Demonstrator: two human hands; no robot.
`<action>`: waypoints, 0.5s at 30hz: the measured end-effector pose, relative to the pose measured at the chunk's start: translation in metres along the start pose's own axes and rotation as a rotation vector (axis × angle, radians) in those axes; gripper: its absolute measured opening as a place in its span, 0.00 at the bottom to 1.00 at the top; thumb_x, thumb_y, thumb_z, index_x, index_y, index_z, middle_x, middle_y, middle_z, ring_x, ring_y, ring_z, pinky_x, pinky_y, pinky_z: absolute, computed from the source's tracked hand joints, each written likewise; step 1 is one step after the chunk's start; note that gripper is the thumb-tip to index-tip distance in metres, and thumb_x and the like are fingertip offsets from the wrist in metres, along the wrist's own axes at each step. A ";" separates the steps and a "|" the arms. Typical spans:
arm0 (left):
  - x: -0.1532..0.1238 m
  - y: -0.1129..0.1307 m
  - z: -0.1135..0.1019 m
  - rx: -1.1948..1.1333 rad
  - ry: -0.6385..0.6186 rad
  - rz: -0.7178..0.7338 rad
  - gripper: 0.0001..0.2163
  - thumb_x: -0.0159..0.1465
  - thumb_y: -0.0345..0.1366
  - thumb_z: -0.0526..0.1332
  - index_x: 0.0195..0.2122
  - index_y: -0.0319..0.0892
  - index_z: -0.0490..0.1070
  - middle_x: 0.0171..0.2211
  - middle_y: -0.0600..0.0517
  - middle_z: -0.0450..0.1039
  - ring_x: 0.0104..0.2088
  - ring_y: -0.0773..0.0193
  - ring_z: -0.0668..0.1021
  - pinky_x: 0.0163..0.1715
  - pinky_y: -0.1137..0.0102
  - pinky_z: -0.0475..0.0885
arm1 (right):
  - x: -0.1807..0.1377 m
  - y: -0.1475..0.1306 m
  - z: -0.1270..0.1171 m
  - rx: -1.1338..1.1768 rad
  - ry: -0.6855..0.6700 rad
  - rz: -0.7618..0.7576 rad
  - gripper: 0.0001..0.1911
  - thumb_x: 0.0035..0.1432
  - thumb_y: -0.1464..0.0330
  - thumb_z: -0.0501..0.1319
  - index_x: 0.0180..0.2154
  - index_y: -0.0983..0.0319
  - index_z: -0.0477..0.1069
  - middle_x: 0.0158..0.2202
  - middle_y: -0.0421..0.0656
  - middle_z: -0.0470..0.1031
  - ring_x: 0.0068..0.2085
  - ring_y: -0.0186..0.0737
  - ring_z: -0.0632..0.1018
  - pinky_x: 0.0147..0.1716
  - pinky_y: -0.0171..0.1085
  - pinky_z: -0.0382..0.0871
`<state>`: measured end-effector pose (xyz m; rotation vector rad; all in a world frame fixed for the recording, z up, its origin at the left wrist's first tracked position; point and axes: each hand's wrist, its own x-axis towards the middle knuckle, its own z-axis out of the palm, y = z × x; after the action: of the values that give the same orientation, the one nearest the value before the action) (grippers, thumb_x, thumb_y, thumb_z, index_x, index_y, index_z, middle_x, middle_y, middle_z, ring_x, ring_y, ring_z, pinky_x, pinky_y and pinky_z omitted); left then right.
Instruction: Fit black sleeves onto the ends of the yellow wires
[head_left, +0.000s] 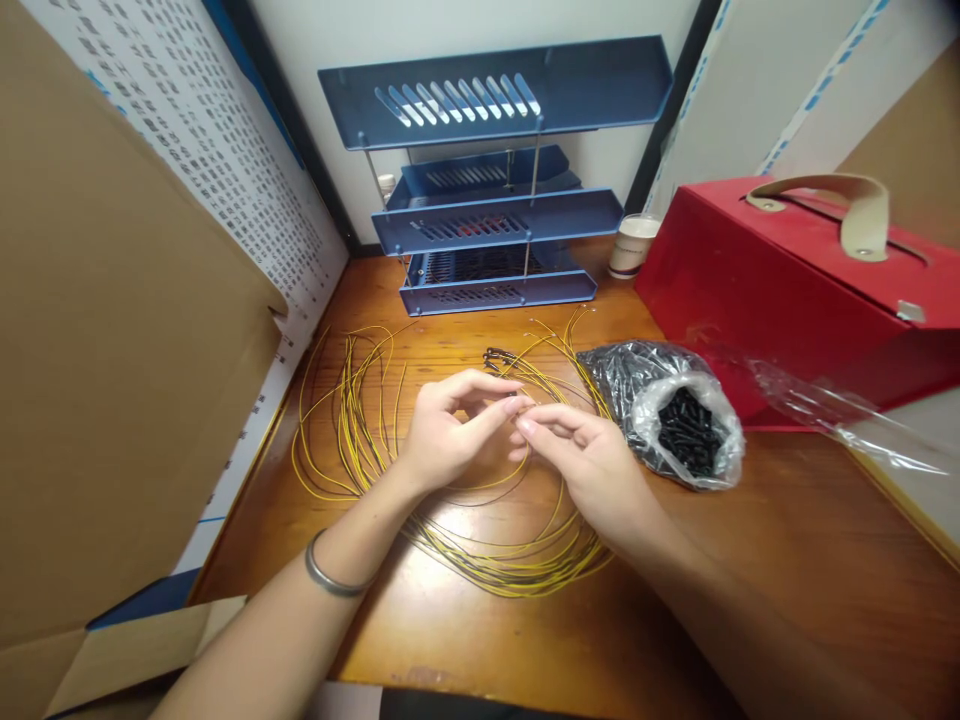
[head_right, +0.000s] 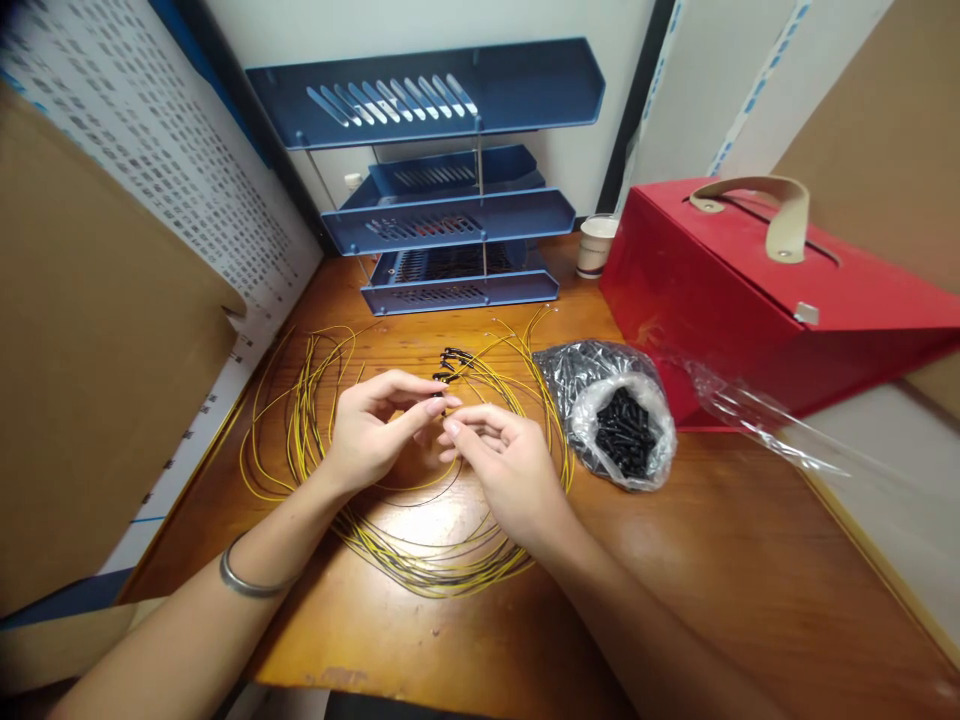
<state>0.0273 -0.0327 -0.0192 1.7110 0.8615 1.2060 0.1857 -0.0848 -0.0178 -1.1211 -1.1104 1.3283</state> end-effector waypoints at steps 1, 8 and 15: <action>0.000 0.000 0.000 0.012 0.003 0.006 0.10 0.60 0.38 0.70 0.38 0.38 0.80 0.33 0.45 0.84 0.30 0.63 0.84 0.26 0.75 0.77 | 0.000 0.000 0.000 0.009 -0.004 0.006 0.14 0.53 0.58 0.69 0.34 0.63 0.78 0.29 0.44 0.80 0.33 0.40 0.81 0.39 0.40 0.77; 0.001 -0.003 -0.003 0.068 0.009 0.076 0.08 0.61 0.37 0.69 0.39 0.40 0.81 0.42 0.43 0.83 0.37 0.60 0.85 0.30 0.72 0.78 | 0.001 0.002 0.002 0.028 -0.009 0.031 0.16 0.50 0.57 0.70 0.32 0.63 0.78 0.29 0.44 0.80 0.32 0.39 0.80 0.38 0.39 0.76; 0.001 -0.003 -0.004 0.137 0.030 0.186 0.05 0.61 0.34 0.69 0.37 0.40 0.81 0.48 0.41 0.80 0.43 0.56 0.84 0.28 0.73 0.76 | 0.000 0.002 0.002 0.024 -0.016 0.035 0.13 0.52 0.59 0.69 0.32 0.63 0.77 0.28 0.43 0.79 0.32 0.39 0.80 0.37 0.40 0.76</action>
<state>0.0233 -0.0299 -0.0208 1.9222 0.8335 1.3242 0.1840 -0.0849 -0.0191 -1.1189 -1.0880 1.3768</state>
